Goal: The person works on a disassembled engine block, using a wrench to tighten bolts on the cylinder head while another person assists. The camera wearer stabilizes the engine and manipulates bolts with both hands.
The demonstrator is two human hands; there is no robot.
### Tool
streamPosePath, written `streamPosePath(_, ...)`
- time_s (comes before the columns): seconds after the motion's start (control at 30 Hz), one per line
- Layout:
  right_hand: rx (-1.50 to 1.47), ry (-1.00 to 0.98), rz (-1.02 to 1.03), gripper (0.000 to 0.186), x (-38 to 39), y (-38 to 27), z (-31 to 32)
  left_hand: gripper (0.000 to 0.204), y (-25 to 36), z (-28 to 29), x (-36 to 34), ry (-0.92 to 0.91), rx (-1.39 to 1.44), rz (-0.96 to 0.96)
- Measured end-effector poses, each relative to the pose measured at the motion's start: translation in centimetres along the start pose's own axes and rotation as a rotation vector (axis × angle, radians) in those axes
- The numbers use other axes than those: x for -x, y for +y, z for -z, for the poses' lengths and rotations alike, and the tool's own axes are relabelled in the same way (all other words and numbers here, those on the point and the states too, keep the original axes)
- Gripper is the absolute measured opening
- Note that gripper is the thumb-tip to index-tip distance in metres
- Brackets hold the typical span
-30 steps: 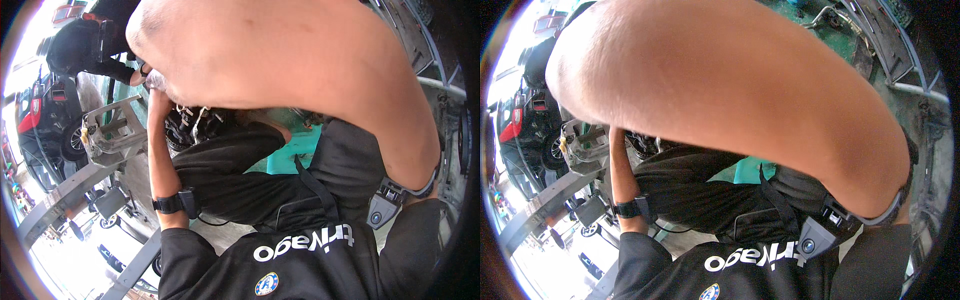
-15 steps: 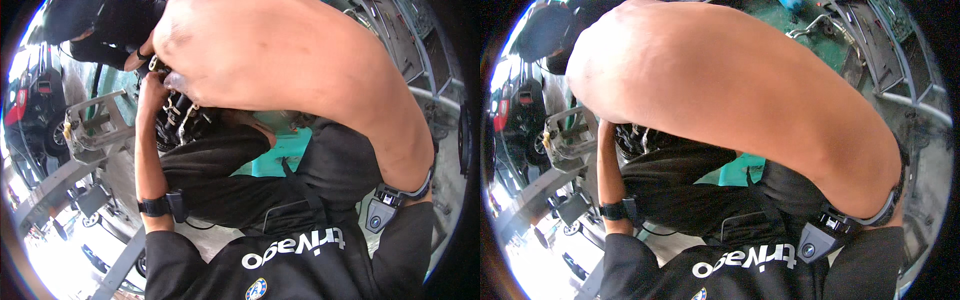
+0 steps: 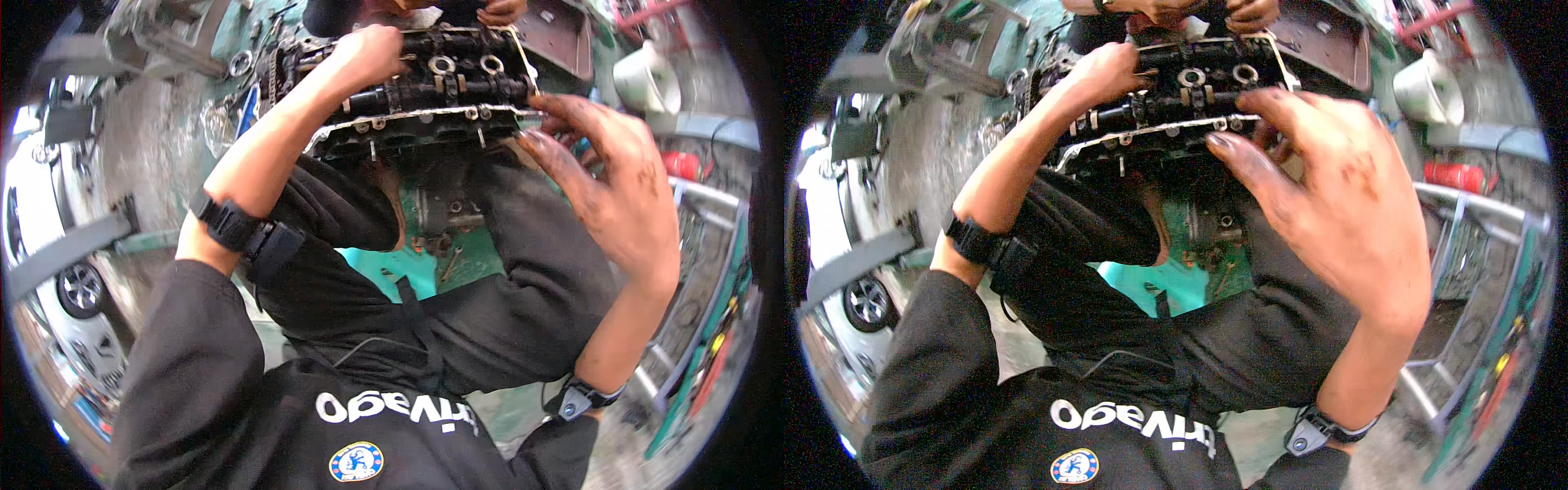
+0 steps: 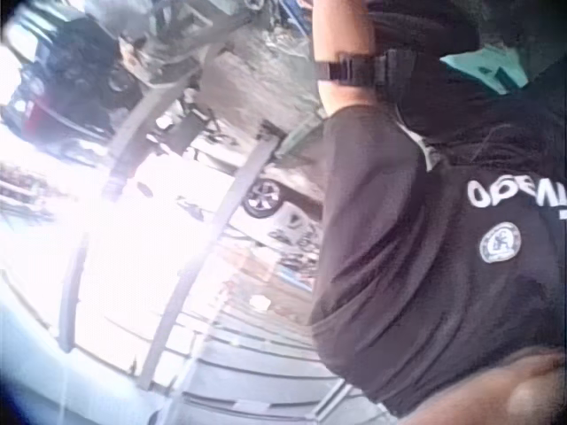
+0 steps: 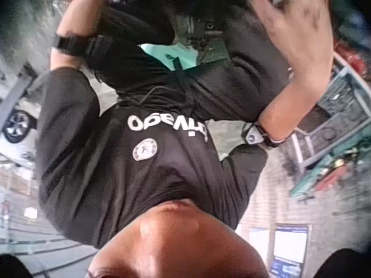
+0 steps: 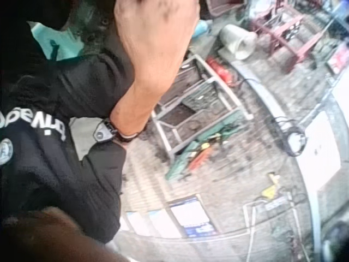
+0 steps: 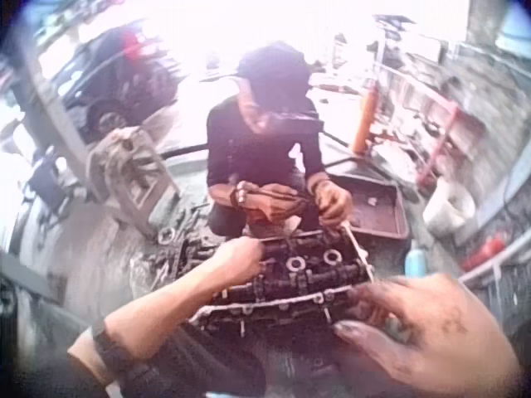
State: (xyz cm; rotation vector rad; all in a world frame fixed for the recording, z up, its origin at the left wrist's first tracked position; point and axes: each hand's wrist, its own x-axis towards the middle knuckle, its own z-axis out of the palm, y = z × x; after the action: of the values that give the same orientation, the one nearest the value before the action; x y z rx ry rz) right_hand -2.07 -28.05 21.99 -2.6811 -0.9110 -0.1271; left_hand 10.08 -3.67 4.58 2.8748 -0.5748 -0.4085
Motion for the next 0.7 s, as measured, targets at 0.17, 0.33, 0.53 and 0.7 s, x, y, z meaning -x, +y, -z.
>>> streamPosePath(0.17,-0.23,-0.157,-0.274,0.034,-0.5,-0.8,0.7,0.036,1.2,-0.1,1.0,0.077,0.024,0.112)
streamPosePath(0.33,-0.326,-0.187,-0.274,0.033,-0.8,-1.1,1.0,0.03,0.9,0.2,1.2,0.047,0.088,0.145)
streamPosePath(0.53,-0.311,-0.151,-0.266,0.031,-0.5,-1.2,0.5,0.024,-0.1,-0.4,0.3,0.043,0.054,-0.03)
streamPosePath(0.7,-0.265,-0.193,-0.249,0.03,-0.4,-0.7,0.6,0.026,-0.3,0.6,0.6,0.001,0.073,-0.031)
